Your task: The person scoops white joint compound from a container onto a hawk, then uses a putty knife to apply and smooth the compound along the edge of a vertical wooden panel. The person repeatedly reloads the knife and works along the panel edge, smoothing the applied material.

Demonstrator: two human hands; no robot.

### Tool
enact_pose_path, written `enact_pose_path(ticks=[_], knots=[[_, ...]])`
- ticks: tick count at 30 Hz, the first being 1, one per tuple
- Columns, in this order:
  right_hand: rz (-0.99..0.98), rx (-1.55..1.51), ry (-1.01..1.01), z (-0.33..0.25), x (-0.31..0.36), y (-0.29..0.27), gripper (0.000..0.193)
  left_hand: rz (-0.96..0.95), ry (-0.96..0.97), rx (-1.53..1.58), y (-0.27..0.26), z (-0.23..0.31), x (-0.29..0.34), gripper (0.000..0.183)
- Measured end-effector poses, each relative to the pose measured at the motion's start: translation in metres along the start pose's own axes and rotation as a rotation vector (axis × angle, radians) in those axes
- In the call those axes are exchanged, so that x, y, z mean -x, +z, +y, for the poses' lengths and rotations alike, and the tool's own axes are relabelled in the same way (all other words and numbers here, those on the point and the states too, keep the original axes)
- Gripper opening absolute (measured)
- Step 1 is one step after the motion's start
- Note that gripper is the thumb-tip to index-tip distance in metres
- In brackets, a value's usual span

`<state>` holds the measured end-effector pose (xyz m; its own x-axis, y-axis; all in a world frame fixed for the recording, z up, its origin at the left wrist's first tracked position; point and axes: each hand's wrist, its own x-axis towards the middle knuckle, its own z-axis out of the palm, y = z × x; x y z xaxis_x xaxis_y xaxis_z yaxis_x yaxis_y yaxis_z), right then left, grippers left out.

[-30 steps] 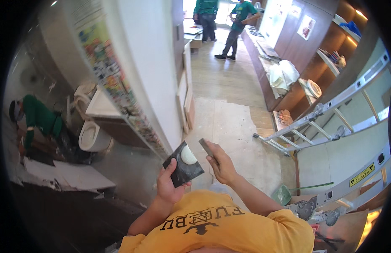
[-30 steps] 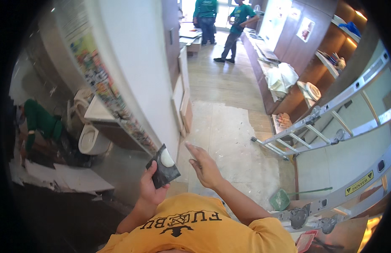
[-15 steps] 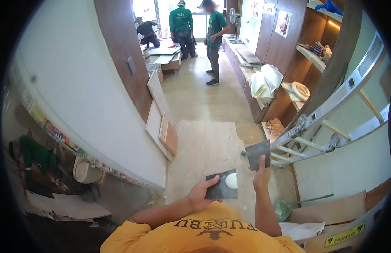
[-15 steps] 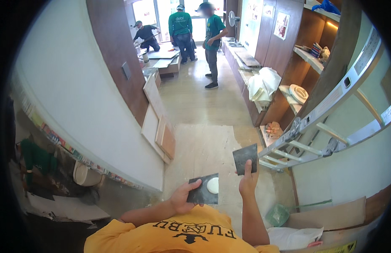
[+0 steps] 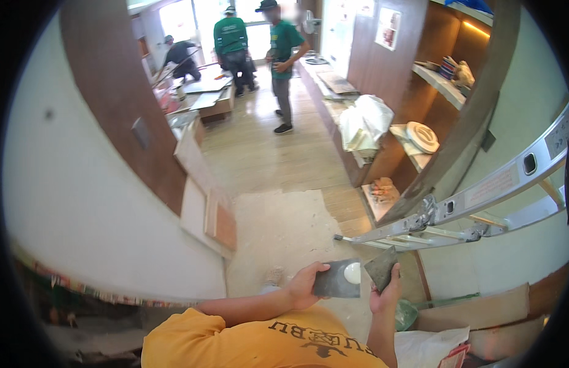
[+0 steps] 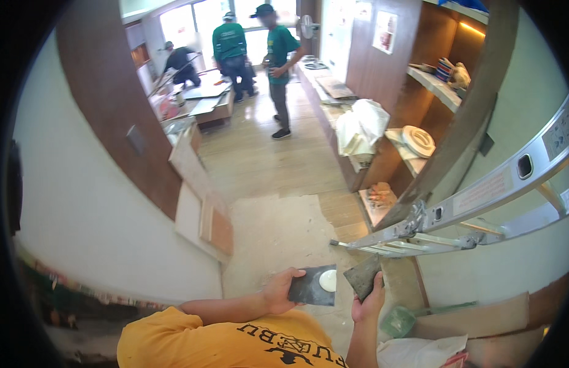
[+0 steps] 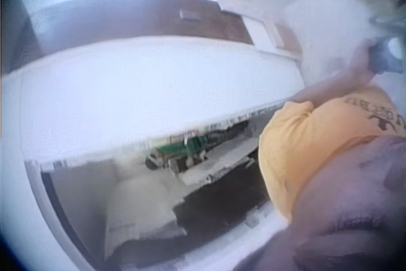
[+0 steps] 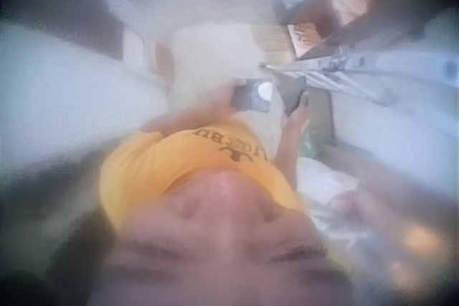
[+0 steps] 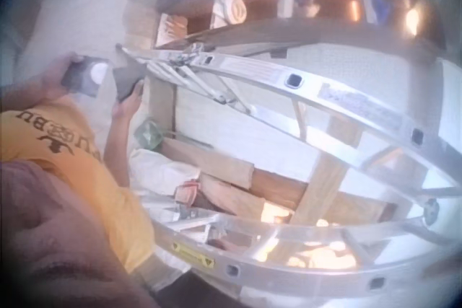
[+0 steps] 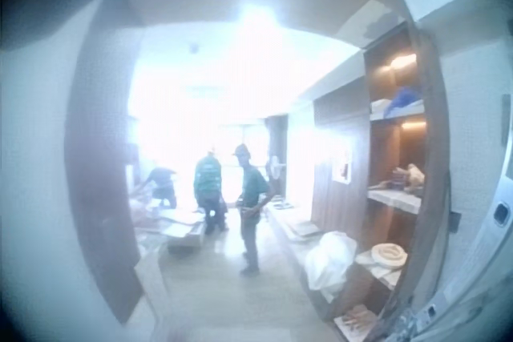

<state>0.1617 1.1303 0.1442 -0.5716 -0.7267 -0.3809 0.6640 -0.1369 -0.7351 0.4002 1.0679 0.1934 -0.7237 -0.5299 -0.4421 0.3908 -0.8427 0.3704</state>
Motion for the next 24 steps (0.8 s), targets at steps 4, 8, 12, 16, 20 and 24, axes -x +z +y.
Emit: enact_pose_path(ticks=[4,8,12,16,20,24], knots=[[0.100,-0.136,0.022,0.010,-0.044,0.040,0.026,-0.072,0.075,-0.007,-0.003,0.057,-0.045,0.032],[-0.083,-0.120,-0.021,0.040,-0.093,0.092,0.015,-0.113,0.146,-0.144,-0.021,0.128,-0.071,0.031],[-0.243,-0.084,0.050,0.071,-0.125,0.174,0.014,0.011,0.208,-0.221,-0.038,0.202,-0.108,0.028],[-0.281,-0.079,0.097,0.088,-0.138,0.261,0.016,0.052,0.244,-0.371,-0.060,0.266,-0.147,0.031],[-0.264,-0.054,0.109,0.086,-0.174,0.299,0.020,0.066,0.249,-0.441,-0.035,0.314,-0.175,0.028],[-0.259,0.052,0.041,0.068,-0.219,0.304,0.026,-0.002,0.275,-0.459,-0.021,0.335,-0.222,0.024]])
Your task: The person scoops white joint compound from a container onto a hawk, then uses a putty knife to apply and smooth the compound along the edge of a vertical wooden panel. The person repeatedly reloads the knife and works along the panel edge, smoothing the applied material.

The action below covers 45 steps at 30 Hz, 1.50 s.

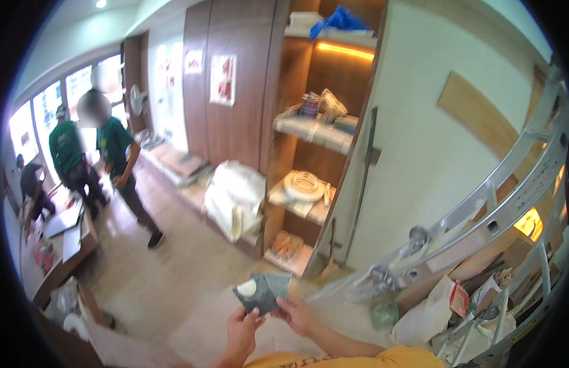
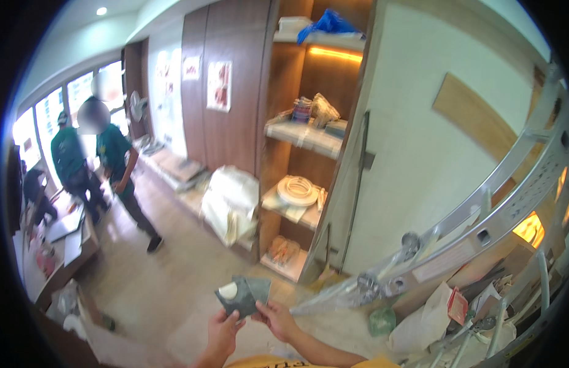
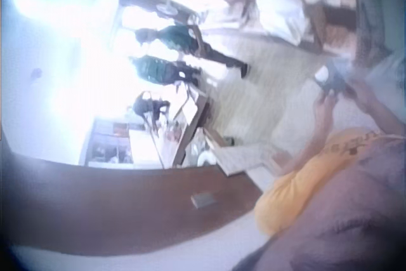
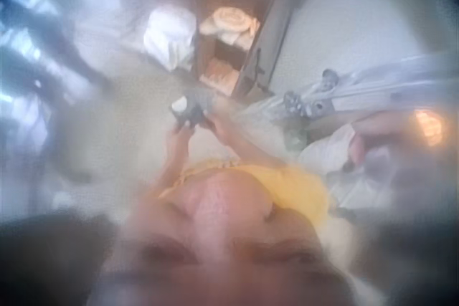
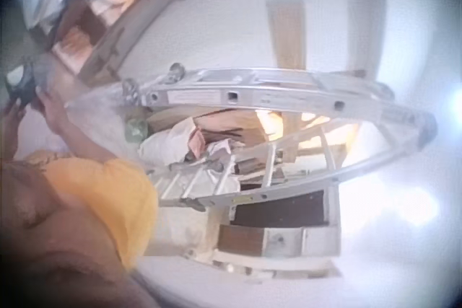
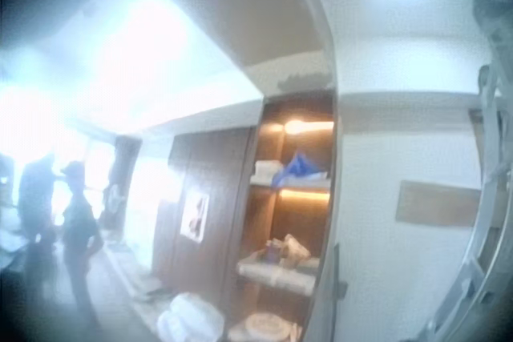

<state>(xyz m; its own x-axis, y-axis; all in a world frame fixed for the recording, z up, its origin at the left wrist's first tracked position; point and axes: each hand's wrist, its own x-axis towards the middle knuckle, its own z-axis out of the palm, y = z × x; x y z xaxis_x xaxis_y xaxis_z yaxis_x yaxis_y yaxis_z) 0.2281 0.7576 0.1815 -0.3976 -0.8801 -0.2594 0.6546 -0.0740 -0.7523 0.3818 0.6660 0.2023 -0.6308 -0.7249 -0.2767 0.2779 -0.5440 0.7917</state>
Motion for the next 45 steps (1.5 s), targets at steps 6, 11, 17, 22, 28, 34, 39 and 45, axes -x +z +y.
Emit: enact_pose_path(ticks=[6,11,17,22,28,34,39,45], knots=[[0.009,0.181,-0.062,-0.015,-0.090,-0.042,0.024,-0.225,0.040,-0.412,0.008,0.020,-0.088,0.049],[-0.021,-0.023,-0.148,-0.037,-0.157,-0.045,0.028,-0.238,0.036,-0.425,0.041,0.054,-0.153,0.045],[0.137,-0.092,-0.298,-0.105,-0.193,-0.042,0.026,-0.379,-0.030,-0.472,0.051,0.083,-0.224,0.043],[0.469,0.243,-0.560,-0.090,-0.217,-0.065,0.034,-0.520,-0.077,-0.529,0.045,0.108,-0.278,0.041],[0.967,0.533,-0.647,-0.030,-0.219,-0.106,0.056,-0.878,-0.230,-0.549,0.041,0.117,-0.333,0.039],[0.801,-0.542,-0.868,-0.054,-0.204,0.024,0.020,-1.116,-0.440,-0.666,0.008,0.129,-0.366,0.038],[0.915,-0.423,-0.906,-0.038,-0.184,0.019,0.017,-1.292,-0.644,-0.658,-0.008,0.132,-0.391,0.036],[1.032,-0.362,-0.925,-0.054,-0.157,-0.001,0.013,-1.702,-0.819,-0.150,0.032,0.164,-0.409,0.034]])
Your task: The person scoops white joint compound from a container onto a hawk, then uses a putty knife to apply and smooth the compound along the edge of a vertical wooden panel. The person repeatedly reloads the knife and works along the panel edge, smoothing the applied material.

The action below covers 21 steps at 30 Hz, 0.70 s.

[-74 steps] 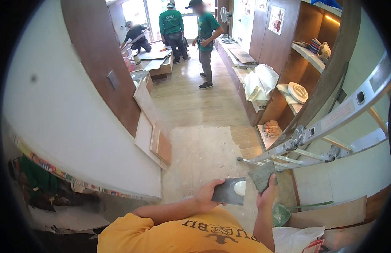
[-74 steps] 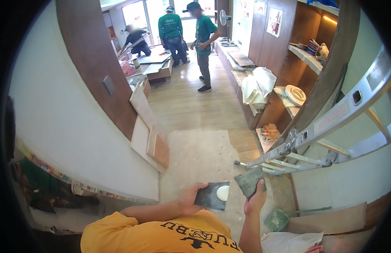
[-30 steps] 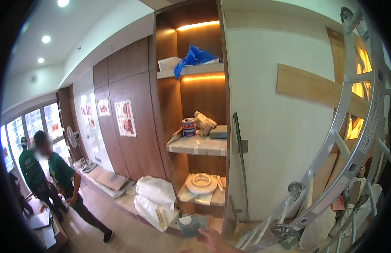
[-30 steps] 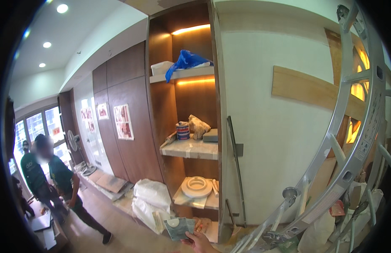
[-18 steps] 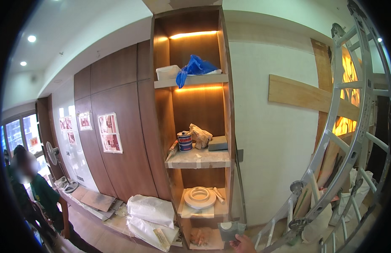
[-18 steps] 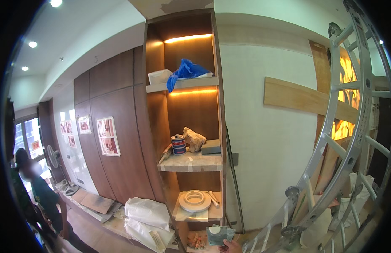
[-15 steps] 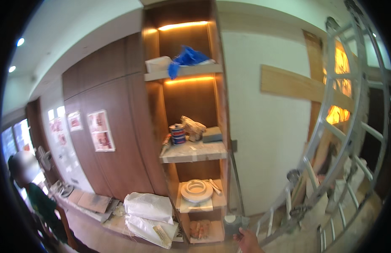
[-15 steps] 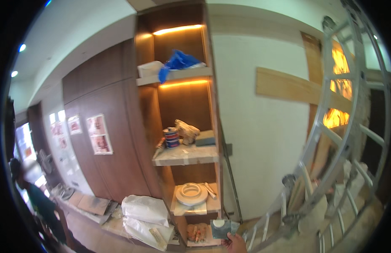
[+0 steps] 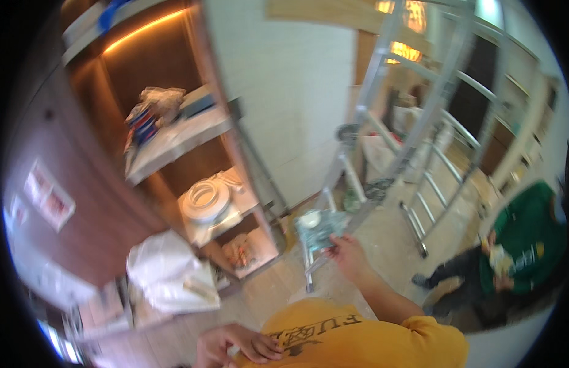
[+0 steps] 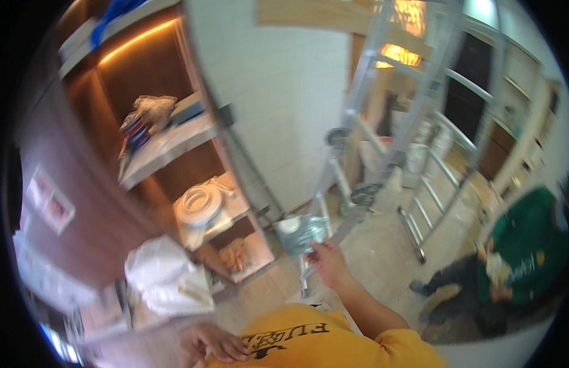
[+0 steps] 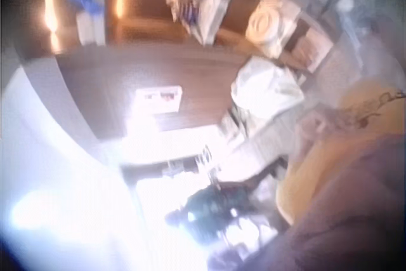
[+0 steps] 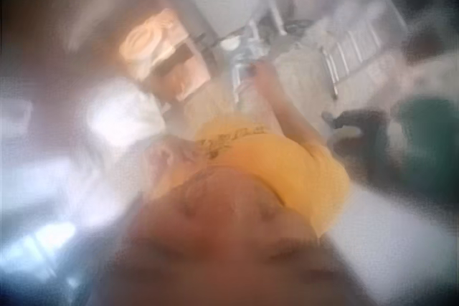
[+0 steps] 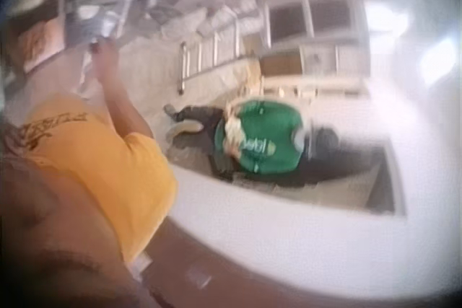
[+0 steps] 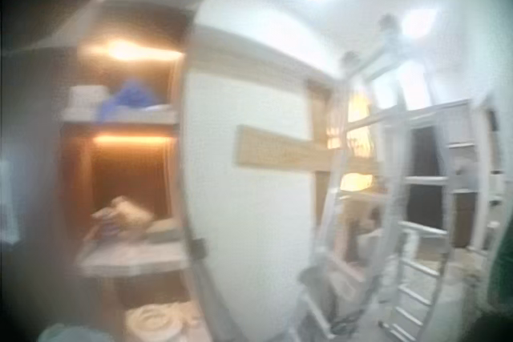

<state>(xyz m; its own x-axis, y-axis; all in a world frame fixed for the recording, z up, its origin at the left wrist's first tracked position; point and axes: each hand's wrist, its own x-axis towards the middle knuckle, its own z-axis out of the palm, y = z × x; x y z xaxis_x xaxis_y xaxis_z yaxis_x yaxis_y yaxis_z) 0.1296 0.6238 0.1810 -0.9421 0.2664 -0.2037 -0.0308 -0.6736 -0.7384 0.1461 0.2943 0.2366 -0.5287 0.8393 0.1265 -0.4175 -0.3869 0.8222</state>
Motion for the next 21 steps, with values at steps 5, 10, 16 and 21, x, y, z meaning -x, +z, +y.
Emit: enact_pose_path(ticks=[5,10,16,21], knots=[[-0.090,-0.017,-0.073,-0.056,-0.034,0.038,0.012,-0.304,0.360,0.077,0.079,0.076,-0.029,0.034],[-0.224,0.018,-0.061,-0.080,-0.084,0.076,0.011,-0.088,1.012,0.026,0.165,0.087,-0.112,0.041],[-0.376,0.003,0.004,-0.080,-0.127,0.093,0.017,-0.292,1.121,0.043,0.163,0.074,-0.171,0.028],[-0.528,-0.022,0.003,-0.071,-0.163,0.127,0.015,-0.276,1.145,0.084,0.109,0.093,-0.138,0.019]])
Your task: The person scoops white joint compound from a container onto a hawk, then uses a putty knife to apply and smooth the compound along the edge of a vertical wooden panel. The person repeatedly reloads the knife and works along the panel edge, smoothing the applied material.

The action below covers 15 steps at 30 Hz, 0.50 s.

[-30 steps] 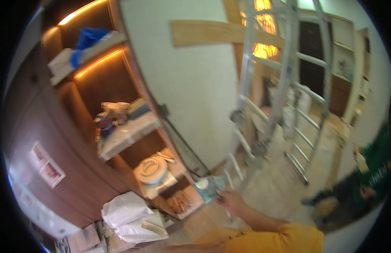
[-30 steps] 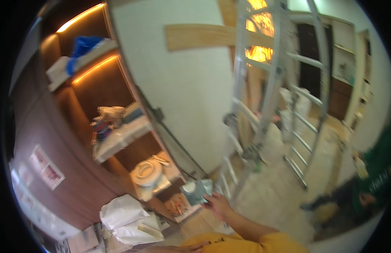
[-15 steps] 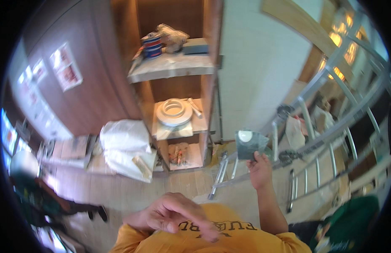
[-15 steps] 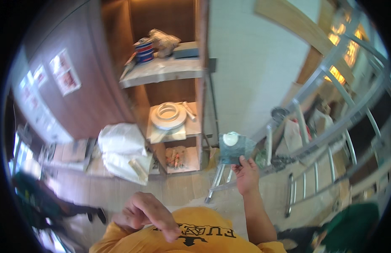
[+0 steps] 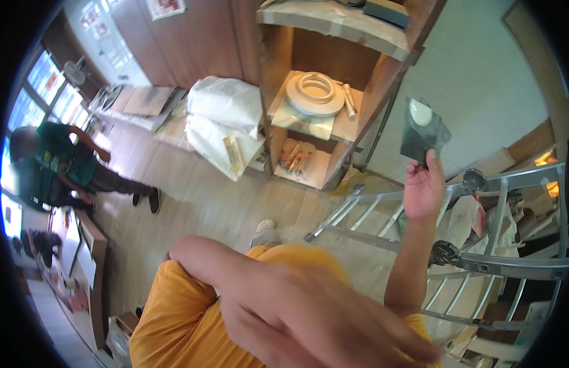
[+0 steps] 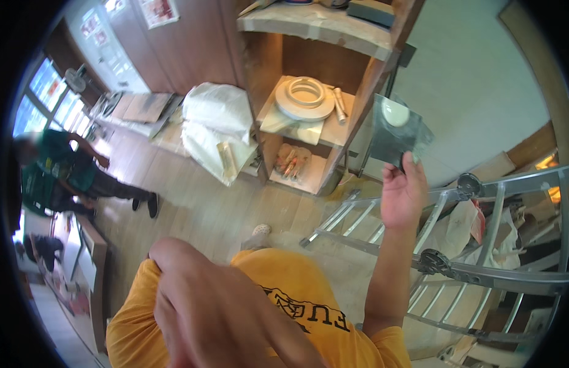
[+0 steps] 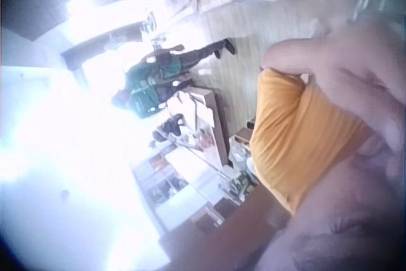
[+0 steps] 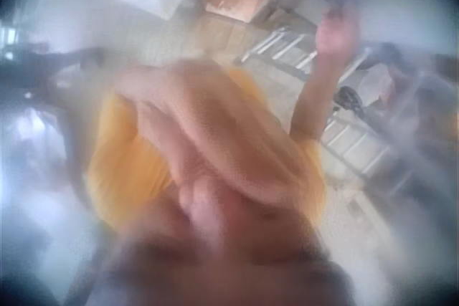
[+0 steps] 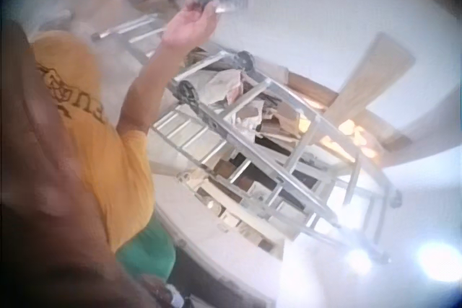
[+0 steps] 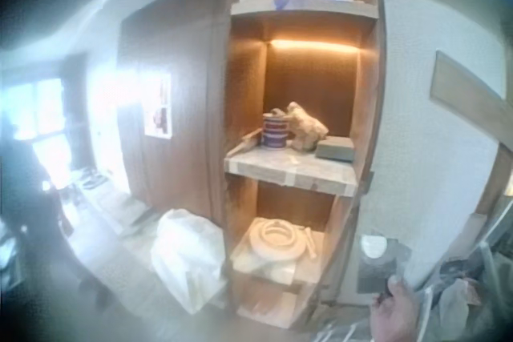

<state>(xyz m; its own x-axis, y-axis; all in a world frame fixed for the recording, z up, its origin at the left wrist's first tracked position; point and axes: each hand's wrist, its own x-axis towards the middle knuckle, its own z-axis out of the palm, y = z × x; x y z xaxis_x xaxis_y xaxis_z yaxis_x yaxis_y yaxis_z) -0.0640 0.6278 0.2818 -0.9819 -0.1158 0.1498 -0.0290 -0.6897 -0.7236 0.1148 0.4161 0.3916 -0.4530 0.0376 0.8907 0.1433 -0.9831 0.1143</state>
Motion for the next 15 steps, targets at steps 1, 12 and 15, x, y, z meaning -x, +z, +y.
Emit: enact_pose_path(ticks=[1,12,15], knots=[[-0.008,-0.002,-0.018,0.001,-0.008,0.010,0.015,0.024,0.001,-0.005,-0.011,0.016,0.001,0.017],[0.040,0.161,-0.126,0.050,-0.102,0.090,0.015,0.558,-0.253,-0.831,-0.169,0.170,-0.030,0.012],[0.077,0.150,-0.179,0.059,-0.109,0.111,0.016,0.383,-0.300,-1.245,-0.225,0.187,-0.093,0.017]])
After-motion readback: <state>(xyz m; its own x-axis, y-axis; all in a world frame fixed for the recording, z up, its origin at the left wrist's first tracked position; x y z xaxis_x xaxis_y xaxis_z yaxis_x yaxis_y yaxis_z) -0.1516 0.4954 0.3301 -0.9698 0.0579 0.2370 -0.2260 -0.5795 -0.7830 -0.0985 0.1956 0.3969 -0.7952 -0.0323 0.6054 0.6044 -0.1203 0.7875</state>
